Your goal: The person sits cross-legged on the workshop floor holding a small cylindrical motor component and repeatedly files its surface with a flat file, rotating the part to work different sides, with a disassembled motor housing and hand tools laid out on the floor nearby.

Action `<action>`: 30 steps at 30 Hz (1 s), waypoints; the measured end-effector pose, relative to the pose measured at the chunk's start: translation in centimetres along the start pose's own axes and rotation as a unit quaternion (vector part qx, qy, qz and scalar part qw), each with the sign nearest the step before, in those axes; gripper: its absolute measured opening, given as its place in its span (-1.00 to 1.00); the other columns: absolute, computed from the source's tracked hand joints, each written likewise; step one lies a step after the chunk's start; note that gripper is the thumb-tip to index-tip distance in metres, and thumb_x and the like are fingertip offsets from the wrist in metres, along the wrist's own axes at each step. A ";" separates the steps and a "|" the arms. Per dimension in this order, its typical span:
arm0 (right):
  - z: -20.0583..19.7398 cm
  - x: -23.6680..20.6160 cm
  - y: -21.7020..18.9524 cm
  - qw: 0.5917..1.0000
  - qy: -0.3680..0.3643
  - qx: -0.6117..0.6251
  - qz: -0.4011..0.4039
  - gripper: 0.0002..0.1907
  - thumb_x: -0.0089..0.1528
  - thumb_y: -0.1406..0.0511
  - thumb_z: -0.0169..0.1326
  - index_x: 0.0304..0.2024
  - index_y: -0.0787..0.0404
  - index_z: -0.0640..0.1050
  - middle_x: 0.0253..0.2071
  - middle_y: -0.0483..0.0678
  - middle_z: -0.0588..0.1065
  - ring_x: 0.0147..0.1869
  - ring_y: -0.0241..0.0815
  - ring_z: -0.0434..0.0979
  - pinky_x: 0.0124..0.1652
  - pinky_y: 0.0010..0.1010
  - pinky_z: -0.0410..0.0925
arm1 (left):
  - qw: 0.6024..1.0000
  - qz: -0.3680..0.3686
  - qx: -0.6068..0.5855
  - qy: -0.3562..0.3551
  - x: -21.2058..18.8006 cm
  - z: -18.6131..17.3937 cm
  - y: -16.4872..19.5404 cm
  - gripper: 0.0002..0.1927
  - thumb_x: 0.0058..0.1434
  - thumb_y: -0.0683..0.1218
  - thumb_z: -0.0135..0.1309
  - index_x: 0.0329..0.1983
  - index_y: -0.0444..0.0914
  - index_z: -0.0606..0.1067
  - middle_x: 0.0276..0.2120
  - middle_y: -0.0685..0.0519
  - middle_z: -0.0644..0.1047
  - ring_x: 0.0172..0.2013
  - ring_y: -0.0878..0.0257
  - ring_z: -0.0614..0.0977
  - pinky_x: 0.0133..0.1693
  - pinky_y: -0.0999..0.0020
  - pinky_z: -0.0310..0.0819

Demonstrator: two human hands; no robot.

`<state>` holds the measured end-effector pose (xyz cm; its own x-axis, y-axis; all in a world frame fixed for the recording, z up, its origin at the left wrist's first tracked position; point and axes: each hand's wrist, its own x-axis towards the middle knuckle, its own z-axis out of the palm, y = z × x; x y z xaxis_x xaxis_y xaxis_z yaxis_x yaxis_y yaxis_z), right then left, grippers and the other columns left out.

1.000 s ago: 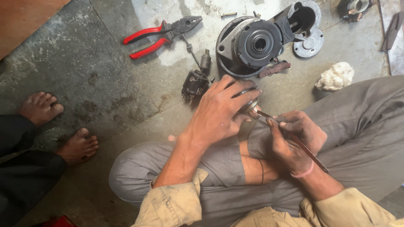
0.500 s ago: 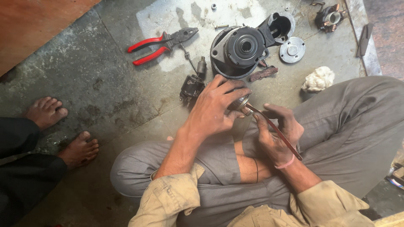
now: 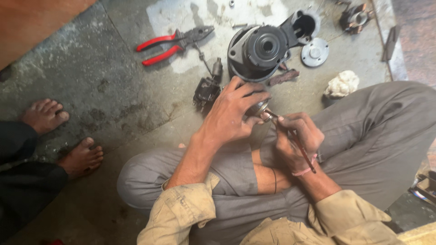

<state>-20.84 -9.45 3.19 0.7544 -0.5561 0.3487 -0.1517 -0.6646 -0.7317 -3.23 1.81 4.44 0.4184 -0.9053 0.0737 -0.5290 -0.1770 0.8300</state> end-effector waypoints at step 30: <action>-1.4 -0.6 -0.4 0.997 -0.033 -0.008 -0.075 -0.82 0.20 0.60 0.25 -0.26 0.33 0.54 -0.27 0.07 0.55 -0.28 -0.08 0.60 -0.32 -0.33 0.40 | 1.000 0.010 0.009 0.014 -1.2 0.6 0.0 -0.37 -0.17 -0.19 0.42 0.08 -0.20 0.60 0.11 0.03 0.55 0.18 -0.01 0.45 0.23 0.16 0.39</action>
<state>-22.10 -9.57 4.08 0.8091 -0.4168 0.4142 -0.0437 -0.7456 -0.6650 -4.19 2.66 4.06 0.4274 -0.8978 0.1059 -0.5513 -0.1660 0.8176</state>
